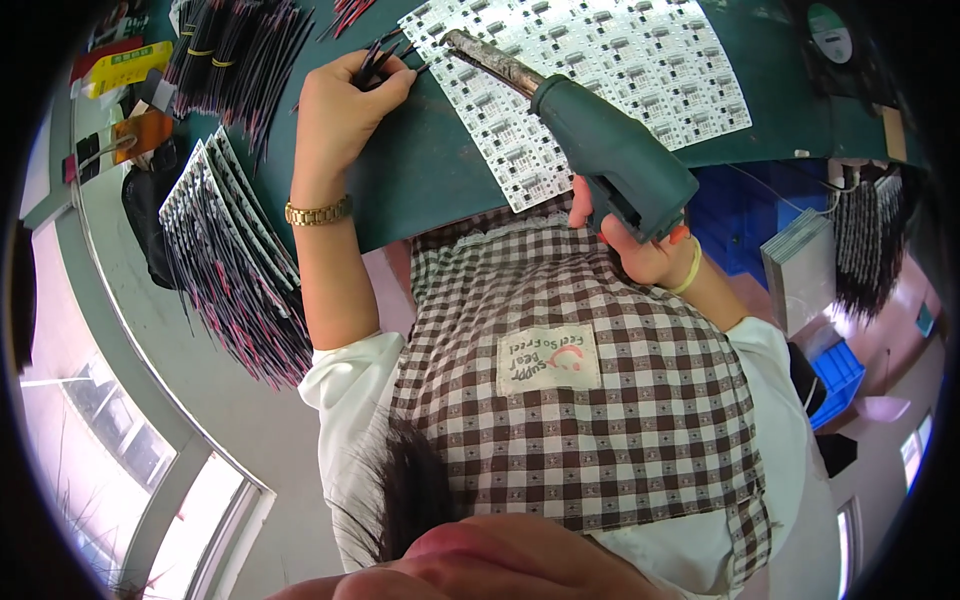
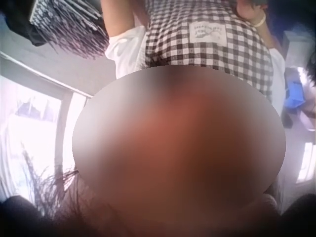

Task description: Soldering or heat-sealing individual wire leads onto a large panel of circuit boards.

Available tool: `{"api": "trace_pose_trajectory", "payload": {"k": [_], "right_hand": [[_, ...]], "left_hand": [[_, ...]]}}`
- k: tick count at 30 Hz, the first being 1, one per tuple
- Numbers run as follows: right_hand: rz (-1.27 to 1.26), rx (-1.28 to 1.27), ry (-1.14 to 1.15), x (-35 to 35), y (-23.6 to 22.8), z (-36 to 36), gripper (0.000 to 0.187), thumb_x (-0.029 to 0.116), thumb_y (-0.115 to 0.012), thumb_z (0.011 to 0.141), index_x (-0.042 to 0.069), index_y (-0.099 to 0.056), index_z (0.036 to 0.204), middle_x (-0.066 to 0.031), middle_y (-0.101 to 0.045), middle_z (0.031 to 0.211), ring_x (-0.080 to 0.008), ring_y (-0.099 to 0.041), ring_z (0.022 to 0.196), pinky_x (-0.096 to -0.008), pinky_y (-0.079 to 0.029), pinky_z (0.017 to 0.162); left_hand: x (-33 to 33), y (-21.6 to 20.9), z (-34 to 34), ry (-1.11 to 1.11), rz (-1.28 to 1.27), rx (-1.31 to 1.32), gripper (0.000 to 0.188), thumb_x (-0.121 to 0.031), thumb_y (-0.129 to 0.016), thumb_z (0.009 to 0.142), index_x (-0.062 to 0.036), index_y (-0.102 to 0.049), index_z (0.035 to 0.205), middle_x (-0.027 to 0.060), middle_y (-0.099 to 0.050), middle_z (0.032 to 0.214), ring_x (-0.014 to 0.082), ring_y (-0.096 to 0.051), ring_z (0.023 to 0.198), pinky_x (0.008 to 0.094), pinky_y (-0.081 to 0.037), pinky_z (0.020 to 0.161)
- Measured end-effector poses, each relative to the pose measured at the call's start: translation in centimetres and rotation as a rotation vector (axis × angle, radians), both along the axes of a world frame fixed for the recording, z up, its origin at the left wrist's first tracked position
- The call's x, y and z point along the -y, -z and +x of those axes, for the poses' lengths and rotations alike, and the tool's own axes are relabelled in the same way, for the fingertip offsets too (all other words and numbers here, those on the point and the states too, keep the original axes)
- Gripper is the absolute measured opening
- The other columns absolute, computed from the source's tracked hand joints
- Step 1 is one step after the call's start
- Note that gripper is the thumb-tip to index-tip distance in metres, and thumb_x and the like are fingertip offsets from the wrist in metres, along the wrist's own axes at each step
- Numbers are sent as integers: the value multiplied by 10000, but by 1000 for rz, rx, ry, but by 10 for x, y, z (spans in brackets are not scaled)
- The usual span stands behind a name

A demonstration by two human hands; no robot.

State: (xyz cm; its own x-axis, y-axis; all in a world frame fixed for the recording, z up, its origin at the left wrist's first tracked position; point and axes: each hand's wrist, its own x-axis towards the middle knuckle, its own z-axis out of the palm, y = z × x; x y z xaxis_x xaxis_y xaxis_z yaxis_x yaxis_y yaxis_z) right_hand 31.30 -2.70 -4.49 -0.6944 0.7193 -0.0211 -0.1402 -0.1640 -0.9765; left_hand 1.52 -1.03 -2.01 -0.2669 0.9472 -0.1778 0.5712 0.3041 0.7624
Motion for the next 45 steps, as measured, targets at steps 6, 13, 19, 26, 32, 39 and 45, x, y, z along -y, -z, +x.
{"api": "trace_pose_trajectory", "payload": {"k": [6,13,19,26,32,39,45], "right_hand": [[1,169,-16,-2,-4,1,743,616,-535,814,3,-455,1226,-61,-537,781,-132,-512,677,-271,-414,608],[112,264,-121,-18,-12,7,530,497,-514,872,6,-506,1073,-51,-543,782,-115,-463,689,-248,-378,643],[198,170,-109,-17,-1,12,498,459,-487,896,10,-493,1114,-65,-547,782,-145,-476,699,-290,-394,680],[121,158,-113,-10,0,2,555,509,-496,882,15,-480,1135,-69,-548,777,-145,-494,700,-290,-403,662],[109,-65,-25,-16,-10,0,558,424,-541,866,-14,-447,1199,-80,-549,820,-153,-530,740,-279,-431,663],[102,-75,79,-7,-15,15,580,397,-517,886,-10,-375,1274,-114,-524,917,-183,-545,813,-319,-457,738],[121,-89,120,-2,-14,20,522,305,-514,895,29,-356,1308,-110,-507,906,-184,-533,778,-320,-464,705]], "left_hand": [[-15,-6,-15,161,-83,62,153,-155,-711,748,-16,-650,770,-67,-534,660,17,-445,608,179,-348,545],[-31,-17,-13,289,-129,47,155,-164,-708,754,-23,-652,784,-67,-544,670,21,-458,625,190,-366,570],[-30,-19,-8,247,-116,20,140,-137,-710,745,-15,-651,785,-61,-554,670,21,-466,628,185,-374,567],[-23,-12,-14,219,-83,-2,128,-113,-702,745,-1,-648,777,-53,-557,661,19,-462,616,183,-377,554],[-20,-14,-13,228,-56,4,129,-109,-701,742,4,-646,771,-51,-561,661,21,-468,620,183,-383,555],[-8,-18,-13,225,224,-62,157,-164,-672,787,-29,-680,868,47,-627,682,78,-531,563,244,-443,562],[27,-49,5,-320,501,-132,111,-77,-523,913,-6,-585,972,0,-509,678,40,-422,578,172,-359,530]]}}
